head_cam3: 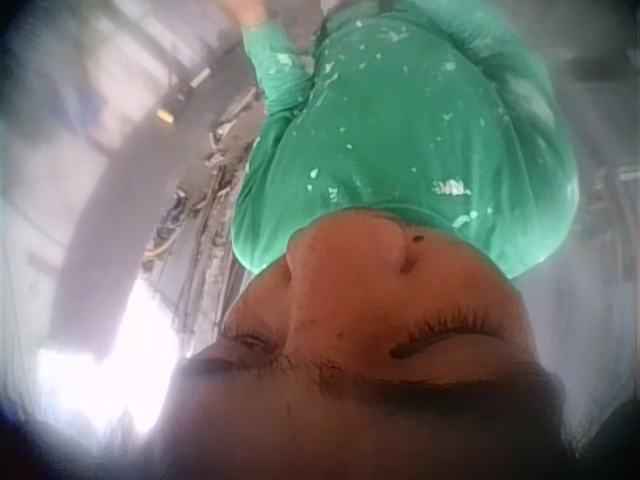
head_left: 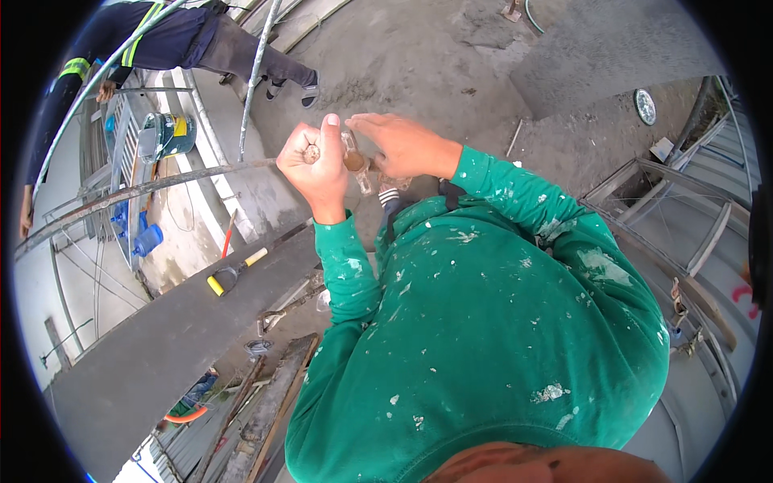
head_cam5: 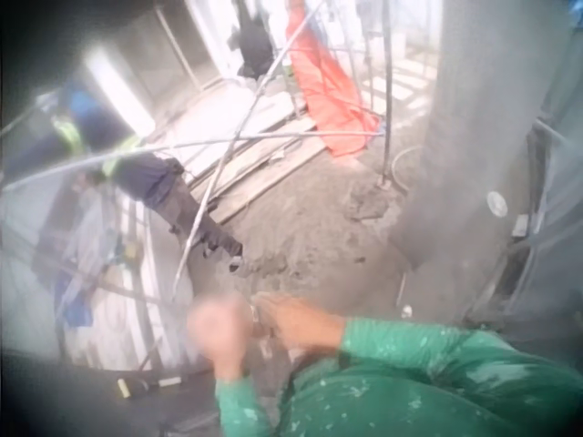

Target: The person lifts and positions a metal scaffolding pole, aligning it with a vertical support. They then secure the connection using a metal clamp, tightening it by hand to fasten the horizontal bar to the vertical structure.

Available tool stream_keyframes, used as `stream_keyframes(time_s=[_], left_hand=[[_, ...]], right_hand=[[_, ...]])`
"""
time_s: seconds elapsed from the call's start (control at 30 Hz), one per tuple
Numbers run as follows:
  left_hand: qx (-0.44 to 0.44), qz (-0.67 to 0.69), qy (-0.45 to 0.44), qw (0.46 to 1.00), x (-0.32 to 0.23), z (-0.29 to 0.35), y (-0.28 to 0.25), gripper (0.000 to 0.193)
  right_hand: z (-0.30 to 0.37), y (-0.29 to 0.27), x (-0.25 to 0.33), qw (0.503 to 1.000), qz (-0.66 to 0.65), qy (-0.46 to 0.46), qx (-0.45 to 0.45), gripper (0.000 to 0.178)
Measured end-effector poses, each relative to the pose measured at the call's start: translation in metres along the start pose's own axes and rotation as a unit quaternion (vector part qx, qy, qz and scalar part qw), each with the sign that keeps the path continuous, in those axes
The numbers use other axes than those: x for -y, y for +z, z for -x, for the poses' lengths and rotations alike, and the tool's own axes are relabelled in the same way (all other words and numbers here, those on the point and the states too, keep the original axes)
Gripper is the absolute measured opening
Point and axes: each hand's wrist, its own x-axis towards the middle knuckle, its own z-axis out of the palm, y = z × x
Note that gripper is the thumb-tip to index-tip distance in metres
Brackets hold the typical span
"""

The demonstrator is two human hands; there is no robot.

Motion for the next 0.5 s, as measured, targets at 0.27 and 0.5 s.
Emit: stream_keyframes(time_s=[0.27, 0.5], left_hand=[[0.002, 0.003, -0.023, 1.0, -0.001, 0.006, -0.005, 0.048], [-0.006, 0.005, -0.021, 1.0, -0.006, 0.01, 0.001, 0.049]], right_hand=[[-0.005, -0.084, 0.047, 0.776, -0.189, 0.01, 0.602, 0.044], [0.006, -0.026, 0.021, 0.985, -0.011, 0.132, 0.11, 0.054]])
